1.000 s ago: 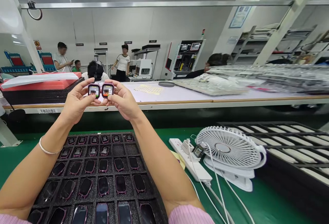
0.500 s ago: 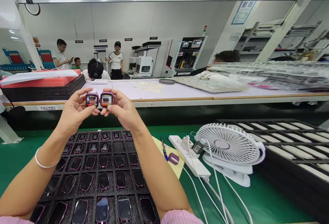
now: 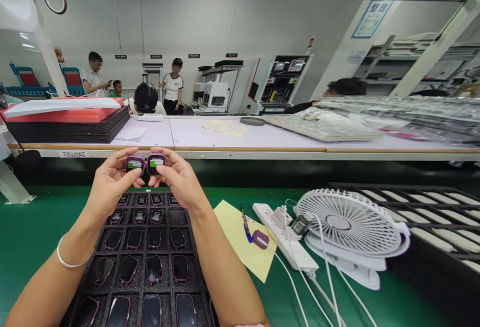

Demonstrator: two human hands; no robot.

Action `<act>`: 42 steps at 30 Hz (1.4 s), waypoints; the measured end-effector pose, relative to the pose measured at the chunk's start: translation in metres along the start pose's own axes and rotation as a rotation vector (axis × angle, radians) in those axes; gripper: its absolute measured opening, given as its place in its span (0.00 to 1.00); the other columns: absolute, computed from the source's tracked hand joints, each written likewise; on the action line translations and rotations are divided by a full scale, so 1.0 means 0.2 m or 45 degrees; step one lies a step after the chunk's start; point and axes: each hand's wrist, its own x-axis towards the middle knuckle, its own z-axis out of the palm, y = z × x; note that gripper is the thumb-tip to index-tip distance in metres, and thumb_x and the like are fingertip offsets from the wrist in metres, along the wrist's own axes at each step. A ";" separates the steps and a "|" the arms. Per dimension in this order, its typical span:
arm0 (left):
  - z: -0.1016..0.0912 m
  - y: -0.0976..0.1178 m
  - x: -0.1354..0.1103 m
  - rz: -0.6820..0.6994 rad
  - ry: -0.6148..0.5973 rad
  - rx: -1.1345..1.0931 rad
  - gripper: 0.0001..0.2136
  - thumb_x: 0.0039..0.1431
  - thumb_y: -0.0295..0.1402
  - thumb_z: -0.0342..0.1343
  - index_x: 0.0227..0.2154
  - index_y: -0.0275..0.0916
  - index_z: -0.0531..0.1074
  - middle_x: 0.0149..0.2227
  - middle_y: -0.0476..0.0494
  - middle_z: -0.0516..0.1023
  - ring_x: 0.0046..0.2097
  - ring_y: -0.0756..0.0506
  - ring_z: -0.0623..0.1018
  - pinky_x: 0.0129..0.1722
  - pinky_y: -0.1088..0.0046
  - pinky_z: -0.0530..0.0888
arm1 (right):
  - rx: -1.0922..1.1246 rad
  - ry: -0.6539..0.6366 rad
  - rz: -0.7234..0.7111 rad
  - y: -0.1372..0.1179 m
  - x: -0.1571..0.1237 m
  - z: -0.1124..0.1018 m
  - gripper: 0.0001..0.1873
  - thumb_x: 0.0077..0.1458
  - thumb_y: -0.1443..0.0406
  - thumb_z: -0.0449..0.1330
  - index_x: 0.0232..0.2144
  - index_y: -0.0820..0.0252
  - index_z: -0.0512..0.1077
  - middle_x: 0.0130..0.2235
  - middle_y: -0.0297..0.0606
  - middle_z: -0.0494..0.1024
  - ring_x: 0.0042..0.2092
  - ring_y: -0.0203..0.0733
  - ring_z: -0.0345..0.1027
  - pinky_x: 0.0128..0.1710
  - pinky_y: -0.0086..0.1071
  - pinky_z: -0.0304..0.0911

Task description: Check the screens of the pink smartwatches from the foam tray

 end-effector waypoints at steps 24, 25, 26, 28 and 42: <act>0.00 -0.02 -0.01 0.020 -0.020 0.002 0.19 0.56 0.33 0.65 0.50 0.36 0.75 0.39 0.46 0.80 0.25 0.51 0.82 0.28 0.77 0.82 | -0.072 0.010 -0.053 0.02 -0.01 -0.01 0.19 0.55 0.61 0.67 0.48 0.58 0.73 0.31 0.30 0.77 0.25 0.32 0.71 0.26 0.28 0.65; 0.00 -0.02 -0.01 0.017 -0.020 -0.005 0.19 0.55 0.33 0.65 0.50 0.36 0.74 0.39 0.46 0.80 0.26 0.50 0.82 0.28 0.77 0.82 | -0.070 0.008 -0.055 0.02 -0.01 -0.01 0.19 0.55 0.62 0.67 0.48 0.58 0.73 0.31 0.30 0.77 0.25 0.32 0.71 0.26 0.28 0.65; -0.01 -0.02 -0.01 0.013 -0.020 -0.015 0.20 0.55 0.33 0.65 0.51 0.36 0.74 0.39 0.46 0.80 0.26 0.50 0.82 0.28 0.76 0.82 | -0.066 0.003 -0.056 0.02 -0.01 -0.01 0.19 0.54 0.63 0.67 0.49 0.58 0.73 0.32 0.30 0.77 0.25 0.32 0.71 0.27 0.28 0.66; -0.01 -0.01 -0.01 0.006 -0.026 -0.036 0.20 0.55 0.33 0.65 0.51 0.36 0.74 0.40 0.46 0.80 0.26 0.50 0.83 0.29 0.76 0.82 | -0.064 -0.010 -0.052 0.01 -0.01 -0.01 0.20 0.53 0.65 0.67 0.49 0.57 0.73 0.32 0.30 0.77 0.26 0.33 0.72 0.28 0.29 0.66; -0.01 -0.01 -0.01 -0.021 -0.041 -0.021 0.21 0.55 0.31 0.63 0.53 0.38 0.74 0.41 0.46 0.80 0.28 0.49 0.83 0.32 0.74 0.83 | -0.090 0.010 -0.016 -0.01 -0.01 -0.02 0.22 0.49 0.67 0.65 0.49 0.57 0.72 0.34 0.32 0.78 0.26 0.33 0.71 0.29 0.31 0.66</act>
